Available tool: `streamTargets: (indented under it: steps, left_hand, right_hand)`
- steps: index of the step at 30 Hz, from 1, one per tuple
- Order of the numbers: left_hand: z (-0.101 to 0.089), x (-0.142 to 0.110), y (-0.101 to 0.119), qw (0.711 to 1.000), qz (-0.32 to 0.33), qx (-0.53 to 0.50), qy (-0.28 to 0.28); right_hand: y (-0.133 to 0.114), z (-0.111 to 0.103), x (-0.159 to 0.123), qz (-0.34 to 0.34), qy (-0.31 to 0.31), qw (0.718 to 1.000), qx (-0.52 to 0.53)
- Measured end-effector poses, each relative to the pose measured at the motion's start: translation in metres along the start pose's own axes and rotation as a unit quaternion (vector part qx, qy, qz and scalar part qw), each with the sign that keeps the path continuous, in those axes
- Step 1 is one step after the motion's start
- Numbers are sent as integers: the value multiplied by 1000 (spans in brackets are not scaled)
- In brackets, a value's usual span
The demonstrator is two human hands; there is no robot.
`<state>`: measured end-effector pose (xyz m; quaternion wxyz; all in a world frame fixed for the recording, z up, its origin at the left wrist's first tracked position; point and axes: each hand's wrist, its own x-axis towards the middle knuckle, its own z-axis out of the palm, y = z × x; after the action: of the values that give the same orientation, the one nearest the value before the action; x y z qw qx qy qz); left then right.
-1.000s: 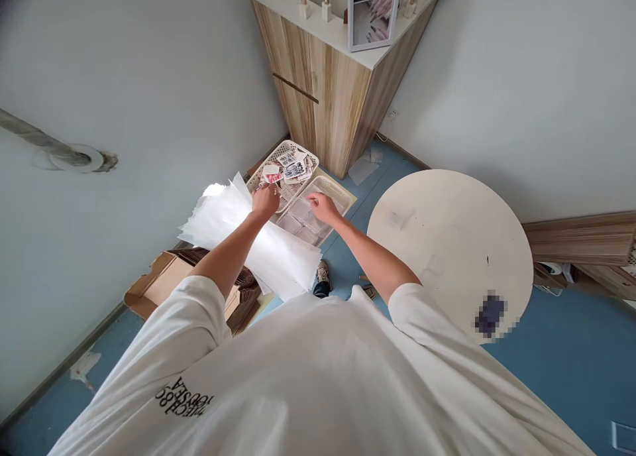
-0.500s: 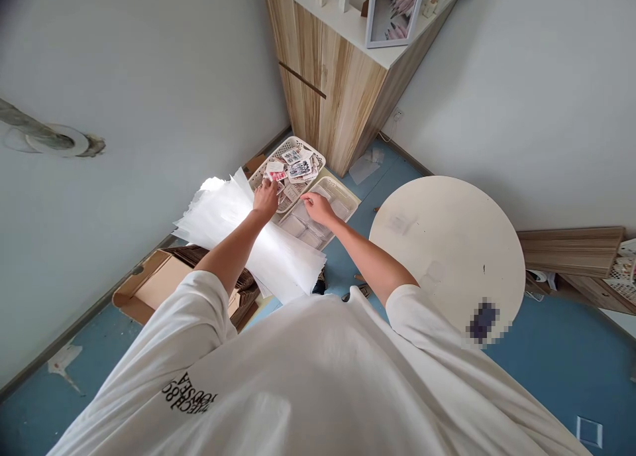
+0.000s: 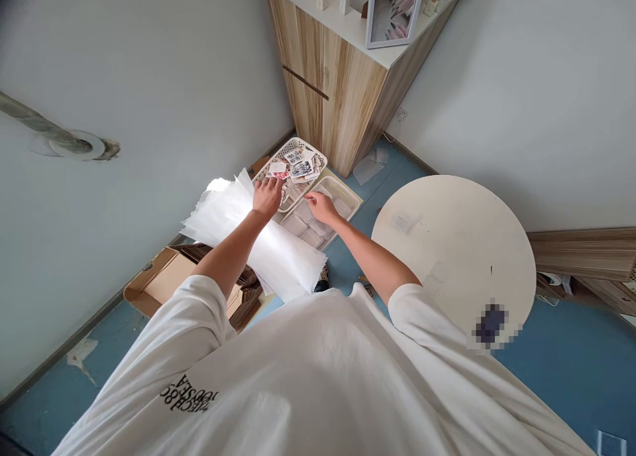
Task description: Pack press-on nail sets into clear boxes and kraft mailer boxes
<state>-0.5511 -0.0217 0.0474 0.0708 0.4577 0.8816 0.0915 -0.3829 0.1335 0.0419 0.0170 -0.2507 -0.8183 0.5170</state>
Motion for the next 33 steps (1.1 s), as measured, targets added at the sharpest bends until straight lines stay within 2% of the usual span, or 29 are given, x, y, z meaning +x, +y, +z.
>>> streamTargets:
  steps: [3,6,9,13,21,26,29,31,33]
  left_hand:
    - [-2,-3,5,999,32,-3,33]
    - [-5,-3,19,996,65,-17,58]
    - [-8,0,45,992,104,-33,66]
    - [-11,10,94,988,136,-55,58]
    - [-2,20,216,968,209,-133,-22]
    - [23,9,314,952,218,-208,-60]
    - [46,-7,377,942,202,-259,-62]
    - [61,-21,417,939,163,-295,-70]
    - [76,-38,454,927,108,-338,-125]
  right_hand:
    - [4,1,2,-9,14,1000,9]
    - [8,-2,5,-10,61,998,16]
    - [13,-14,2,-12,123,992,20]
    - [27,-46,-21,-4,185,983,18]
    - [71,-122,-120,53,271,961,7]
    - [115,-163,-199,78,333,940,5]
    - [149,-185,-251,102,363,926,8]
    - [171,-197,-285,120,383,916,-4]
    - [191,-209,-317,137,397,907,-32]
